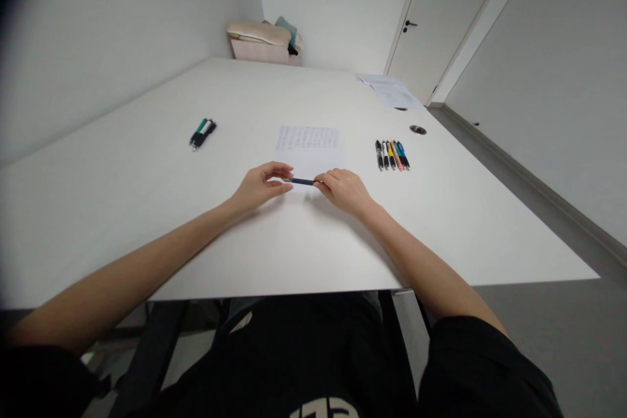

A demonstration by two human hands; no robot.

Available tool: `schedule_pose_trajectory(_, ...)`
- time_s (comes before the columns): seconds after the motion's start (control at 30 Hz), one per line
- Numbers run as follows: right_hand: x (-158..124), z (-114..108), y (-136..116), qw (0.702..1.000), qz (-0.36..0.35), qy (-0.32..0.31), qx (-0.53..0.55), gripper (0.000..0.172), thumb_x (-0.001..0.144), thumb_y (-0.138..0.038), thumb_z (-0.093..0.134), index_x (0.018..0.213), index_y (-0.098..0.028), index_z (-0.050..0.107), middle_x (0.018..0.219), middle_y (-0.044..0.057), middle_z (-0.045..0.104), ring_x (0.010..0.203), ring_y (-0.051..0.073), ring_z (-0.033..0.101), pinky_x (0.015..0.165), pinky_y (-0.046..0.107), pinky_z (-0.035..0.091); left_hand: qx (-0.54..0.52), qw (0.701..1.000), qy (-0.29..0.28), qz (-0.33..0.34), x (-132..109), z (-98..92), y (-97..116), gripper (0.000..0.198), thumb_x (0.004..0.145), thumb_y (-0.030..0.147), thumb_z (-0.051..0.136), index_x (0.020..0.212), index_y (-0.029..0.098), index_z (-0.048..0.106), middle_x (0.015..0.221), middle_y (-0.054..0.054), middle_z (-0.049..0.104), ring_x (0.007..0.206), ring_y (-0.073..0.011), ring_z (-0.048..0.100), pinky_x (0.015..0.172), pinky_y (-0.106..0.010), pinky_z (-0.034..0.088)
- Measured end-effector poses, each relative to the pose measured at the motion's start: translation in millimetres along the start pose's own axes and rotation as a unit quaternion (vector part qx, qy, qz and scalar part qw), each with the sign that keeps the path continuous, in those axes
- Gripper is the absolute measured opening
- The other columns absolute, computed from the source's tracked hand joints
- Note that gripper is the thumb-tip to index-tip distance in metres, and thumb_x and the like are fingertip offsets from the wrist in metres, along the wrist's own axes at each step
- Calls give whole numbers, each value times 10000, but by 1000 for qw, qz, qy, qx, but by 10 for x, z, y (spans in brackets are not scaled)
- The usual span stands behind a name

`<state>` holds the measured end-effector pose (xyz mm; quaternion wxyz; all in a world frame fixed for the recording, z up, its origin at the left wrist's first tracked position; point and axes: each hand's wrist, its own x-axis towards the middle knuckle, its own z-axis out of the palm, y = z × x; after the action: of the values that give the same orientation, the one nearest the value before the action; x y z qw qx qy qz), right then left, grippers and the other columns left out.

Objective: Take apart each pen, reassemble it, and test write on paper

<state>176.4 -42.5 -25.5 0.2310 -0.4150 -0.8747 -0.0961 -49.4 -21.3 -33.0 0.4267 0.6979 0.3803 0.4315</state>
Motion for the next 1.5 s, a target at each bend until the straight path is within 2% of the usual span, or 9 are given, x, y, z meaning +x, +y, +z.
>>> schedule_pose_trajectory(0.07, 0, -22, 3, 1000, -8, 10, 13, 284, 920, -337, 382, 927, -173, 613, 826, 73, 665, 744, 171, 565, 679, 293, 385, 9, 1000, 13, -14, 13, -14, 6, 426, 638, 372, 713, 984, 141, 624, 908, -83, 648, 801, -154, 599, 685, -272, 504)
schedule_pose_trajectory(0.13, -2, -37, 10, 999, -19, 20, 19, 260, 909, -345, 407, 939, -179, 604, 842, 75, 656, 768, 178, 556, 692, 304, 382, 30, 998, 23, -43, 26, -30, -3, 387, 690, 460, 652, 891, 129, 650, 811, -75, 649, 686, -133, 588, 579, -235, 478)
schedule_pose_trajectory(0.27, -5, -43, 20, 999, -35, 39, 9, 243, 898, -359, 433, 929, -186, 600, 864, 77, 646, 800, 187, 546, 705, 314, 372, 25, 995, 8, -95, 41, -39, -42, 497, 737, 595, 533, 707, 116, 664, 638, -64, 622, 513, -102, 525, 439, -208, 400)
schedule_pose_trajectory(0.4, -6, -38, 17, 998, -37, 49, -3, 238, 902, -350, 427, 904, -188, 603, 876, 76, 645, 805, 185, 545, 708, 313, 367, 19, 993, -13, -119, 36, -18, -52, 510, 733, 600, 541, 633, 113, 658, 580, -72, 615, 479, -99, 512, 419, -208, 389)
schedule_pose_trajectory(0.53, -9, -27, 18, 999, -28, 37, -4, 232, 903, -336, 424, 903, -193, 607, 880, 80, 637, 806, 184, 543, 702, 313, 369, 12, 992, -17, -123, 30, -6, -27, 424, 716, 527, 597, 628, 116, 653, 557, -57, 604, 456, -92, 496, 397, -201, 379)
schedule_pose_trajectory(0.93, -2, -32, -1, 999, -22, 27, -24, 294, 908, -363, 402, 928, -171, 624, 845, 74, 660, 767, 185, 549, 684, 311, 371, 32, 996, 2, -83, 25, -28, 10, 307, 679, 434, 644, 694, 128, 666, 639, -45, 632, 538, -107, 535, 503, -225, 444)
schedule_pose_trajectory(1.27, -8, 7, 14, 998, -1, -8, -55, 371, 937, -364, 330, 904, -165, 641, 799, 70, 666, 730, 168, 555, 659, 300, 353, 36, 999, -1, -13, 19, -13, -50, 262, 664, 335, 664, 843, 144, 655, 825, -59, 649, 764, -150, 587, 664, -267, 490)
schedule_pose_trajectory(1.4, -4, 4, 26, 999, -3, 5, -43, 330, 931, -352, 356, 918, -165, 627, 815, 68, 661, 734, 168, 557, 663, 298, 366, 38, 999, 11, -6, 33, -19, -66, 273, 663, 324, 665, 867, 143, 642, 872, -67, 644, 774, -148, 583, 650, -254, 483)
schedule_pose_trajectory(1.5, -4, 3, 40, 999, -16, 21, -21, 275, 919, -334, 392, 930, -167, 611, 842, 70, 660, 749, 171, 563, 670, 298, 383, 52, 998, 32, -30, 45, -31, -71, 284, 690, 363, 640, 860, 136, 650, 792, -58, 639, 685, -135, 570, 583, -237, 458)
